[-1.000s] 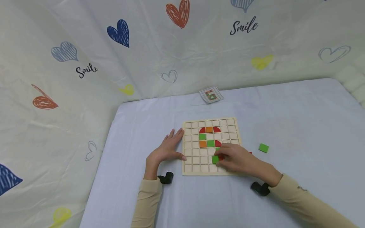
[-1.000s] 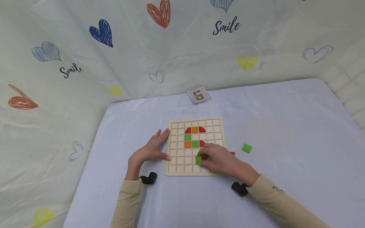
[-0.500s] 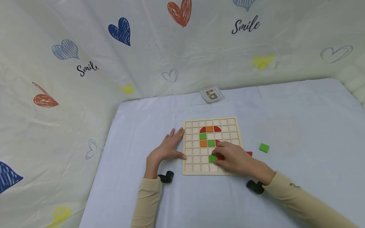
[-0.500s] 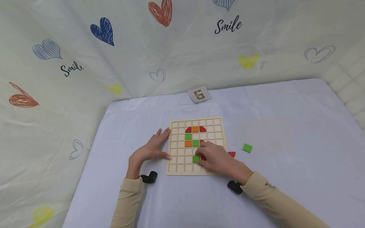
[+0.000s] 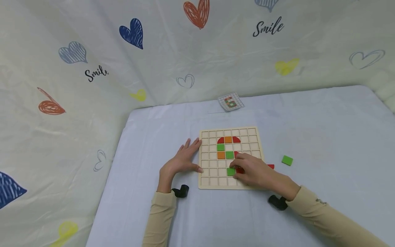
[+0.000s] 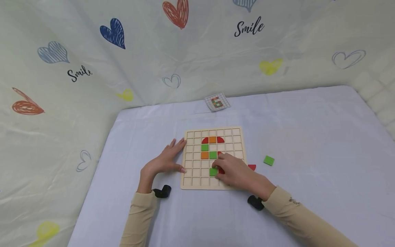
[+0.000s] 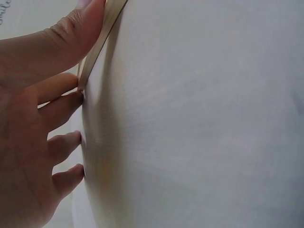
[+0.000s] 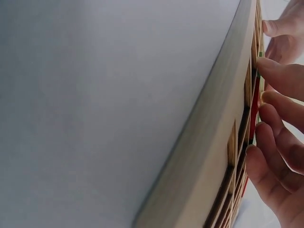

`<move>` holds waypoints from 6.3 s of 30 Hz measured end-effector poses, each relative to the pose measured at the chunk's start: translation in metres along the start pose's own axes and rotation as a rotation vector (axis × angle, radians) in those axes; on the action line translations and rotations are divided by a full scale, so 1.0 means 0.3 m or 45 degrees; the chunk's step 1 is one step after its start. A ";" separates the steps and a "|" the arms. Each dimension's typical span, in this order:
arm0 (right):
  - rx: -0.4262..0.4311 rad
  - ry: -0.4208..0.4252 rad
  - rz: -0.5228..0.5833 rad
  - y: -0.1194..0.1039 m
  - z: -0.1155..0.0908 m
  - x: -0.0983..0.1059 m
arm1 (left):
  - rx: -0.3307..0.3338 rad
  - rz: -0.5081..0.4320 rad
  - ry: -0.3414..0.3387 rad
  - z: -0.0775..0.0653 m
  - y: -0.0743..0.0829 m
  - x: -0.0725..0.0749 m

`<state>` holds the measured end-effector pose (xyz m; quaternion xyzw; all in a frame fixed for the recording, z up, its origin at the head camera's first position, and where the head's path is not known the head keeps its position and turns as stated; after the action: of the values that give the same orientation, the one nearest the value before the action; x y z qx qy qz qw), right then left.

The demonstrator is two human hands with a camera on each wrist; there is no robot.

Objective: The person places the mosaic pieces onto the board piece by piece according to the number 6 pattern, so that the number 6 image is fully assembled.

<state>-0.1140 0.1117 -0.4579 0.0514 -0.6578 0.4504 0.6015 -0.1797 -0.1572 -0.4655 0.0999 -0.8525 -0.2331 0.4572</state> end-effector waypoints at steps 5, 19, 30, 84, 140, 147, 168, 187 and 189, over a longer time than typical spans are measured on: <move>0.051 0.058 -0.042 0.004 -0.030 0.028 | 0.021 0.025 -0.007 0.006 0.002 -0.007; -0.053 0.175 -0.046 0.127 -0.173 0.133 | -0.003 0.023 0.004 0.006 -0.003 -0.005; 0.002 0.350 -0.165 0.225 -0.290 0.167 | -0.005 0.033 0.004 0.003 0.001 -0.004; 0.201 0.187 0.142 0.167 -0.155 0.175 | -0.009 0.025 -0.026 0.014 -0.008 -0.001; 0.239 -0.325 0.255 0.010 0.183 -0.011 | -0.003 0.034 -0.035 0.011 -0.004 0.007; 0.212 -0.317 0.178 0.007 0.180 -0.022 | -0.014 0.033 -0.028 0.015 -0.007 0.007; 0.117 -0.252 0.167 0.048 0.094 0.060 | 0.025 0.029 -0.017 0.014 -0.009 -0.007; 0.017 0.029 0.108 0.161 -0.107 0.168 | 0.015 0.074 -0.008 0.015 -0.010 -0.008; 0.046 0.084 0.063 0.176 -0.130 0.173 | 0.018 0.074 -0.008 0.016 -0.010 -0.008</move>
<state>-0.1313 0.1930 -0.4473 0.0311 -0.6306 0.4783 0.6104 -0.1823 -0.1575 -0.4710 0.0775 -0.8581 -0.2141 0.4603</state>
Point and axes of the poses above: each hand's wrist, its own z-axis towards the middle knuckle, its own x-axis out of the back of the hand, y = z × x, the point moved 2 cm from there along z, towards the middle knuckle, and after that the axes turned 9 degrees about x, right-handed, at the moved point
